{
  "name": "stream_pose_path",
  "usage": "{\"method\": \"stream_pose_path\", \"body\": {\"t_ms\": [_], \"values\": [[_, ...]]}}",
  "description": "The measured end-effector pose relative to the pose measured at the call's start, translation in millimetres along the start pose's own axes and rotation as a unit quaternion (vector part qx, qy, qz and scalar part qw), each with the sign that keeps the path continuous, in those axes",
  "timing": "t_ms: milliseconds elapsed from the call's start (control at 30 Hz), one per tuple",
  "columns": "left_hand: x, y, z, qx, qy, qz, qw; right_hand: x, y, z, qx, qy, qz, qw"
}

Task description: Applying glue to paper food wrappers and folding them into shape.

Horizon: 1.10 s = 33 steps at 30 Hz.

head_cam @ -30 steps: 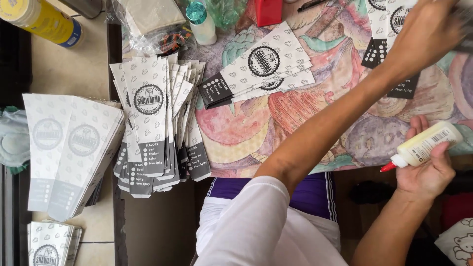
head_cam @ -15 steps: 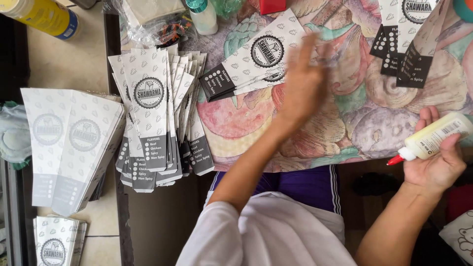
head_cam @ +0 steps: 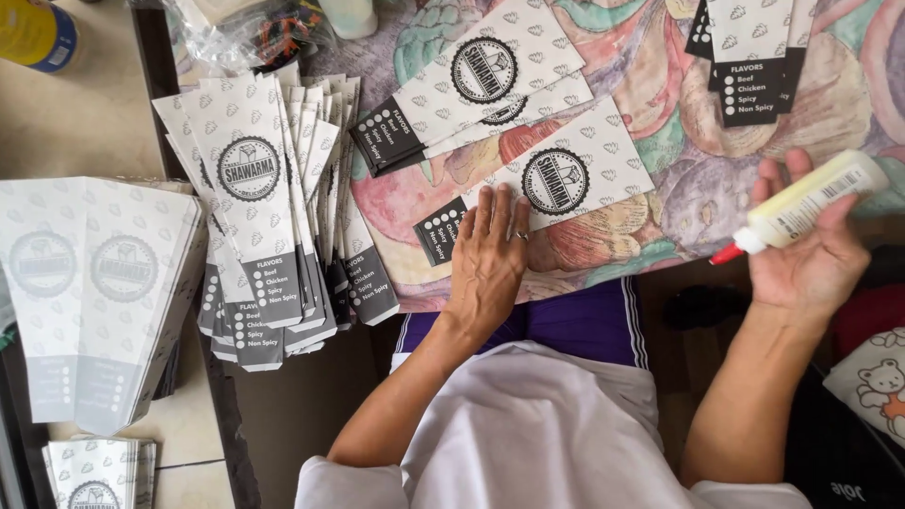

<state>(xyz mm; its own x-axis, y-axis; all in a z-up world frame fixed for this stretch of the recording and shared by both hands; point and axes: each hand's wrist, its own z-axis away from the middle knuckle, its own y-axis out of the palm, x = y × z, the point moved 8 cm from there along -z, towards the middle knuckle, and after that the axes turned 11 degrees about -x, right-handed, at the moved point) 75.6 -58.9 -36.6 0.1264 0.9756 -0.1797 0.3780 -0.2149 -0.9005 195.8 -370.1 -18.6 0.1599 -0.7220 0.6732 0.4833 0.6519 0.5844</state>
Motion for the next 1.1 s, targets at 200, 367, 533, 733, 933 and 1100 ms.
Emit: {"method": "stream_pose_path", "body": {"t_ms": [200,367,533,733,933,1100], "values": [[12.2,-30.3,-25.2,0.031,0.070,0.021,0.997,20.8,25.6,24.2,0.075,-0.274,0.210,0.935],[19.8,-33.3,-31.5,0.031,0.130,0.033,0.990,29.6,17.3,31.0,0.038,-0.334,0.209,0.918],[29.9,-44.3,-44.0,-0.011,0.103,0.096,0.990,20.2,18.8,33.3,0.067,-0.411,0.211,0.885],[47.7,-46.2,-52.2,0.028,0.043,0.172,0.984,-12.2,27.0,22.5,0.050,-0.370,0.232,0.898],[58.8,-55.7,-59.2,0.022,-0.003,0.250,0.968,-9.7,28.7,18.0,0.061,-0.379,0.266,0.884],[62.2,-45.3,-61.4,0.107,-0.041,0.252,0.961,-12.5,33.3,22.1,0.058,-0.380,0.289,0.876]]}}
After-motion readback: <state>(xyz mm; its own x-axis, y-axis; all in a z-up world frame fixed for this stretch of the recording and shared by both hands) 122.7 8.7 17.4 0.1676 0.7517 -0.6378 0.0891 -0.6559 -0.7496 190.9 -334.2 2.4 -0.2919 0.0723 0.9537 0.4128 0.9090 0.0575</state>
